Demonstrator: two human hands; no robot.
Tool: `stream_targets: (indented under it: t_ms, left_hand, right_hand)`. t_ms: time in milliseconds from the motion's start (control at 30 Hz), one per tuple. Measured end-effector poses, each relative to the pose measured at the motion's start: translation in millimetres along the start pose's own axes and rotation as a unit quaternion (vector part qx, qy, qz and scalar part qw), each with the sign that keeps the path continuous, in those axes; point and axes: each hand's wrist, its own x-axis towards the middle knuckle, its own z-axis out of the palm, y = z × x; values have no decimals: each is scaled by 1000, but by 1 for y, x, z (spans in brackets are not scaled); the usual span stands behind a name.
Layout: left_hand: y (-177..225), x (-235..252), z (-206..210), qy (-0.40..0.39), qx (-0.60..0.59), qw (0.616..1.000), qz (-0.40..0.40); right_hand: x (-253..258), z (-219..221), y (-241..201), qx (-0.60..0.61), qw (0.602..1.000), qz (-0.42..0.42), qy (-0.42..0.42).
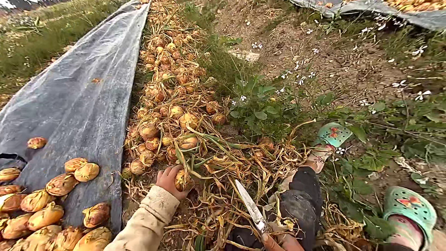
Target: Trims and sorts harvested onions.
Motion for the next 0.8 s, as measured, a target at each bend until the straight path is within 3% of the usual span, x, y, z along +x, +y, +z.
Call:
stream_targets:
  t_ms: [167,300,433,600,700,800]
  left_hand:
    - [93,-40,15,-80,-147,967,194]
    - [139,-46,47,-149,-250,896,336]
    - [158,-37,57,-237,-334,846,341]
    - [162,-25,47,-404,-378,781,292]
    - [166,-26,28,-438,-263,816,271]
    - [171,-27,24,-322,-112,879,335]
  right_hand:
    - [4,2,-20,-86,990,-46,103]
    - [-4,-6,-28,-108,977,-78,165]
    - [-12,-20,-18,-30,977,-131,166]
    - [-19,-23,-24,96,990,-77,71]
    - [-19,-17,-27,136,989,-28,58]
    - [-17,-12,-28,147,986,6,71]
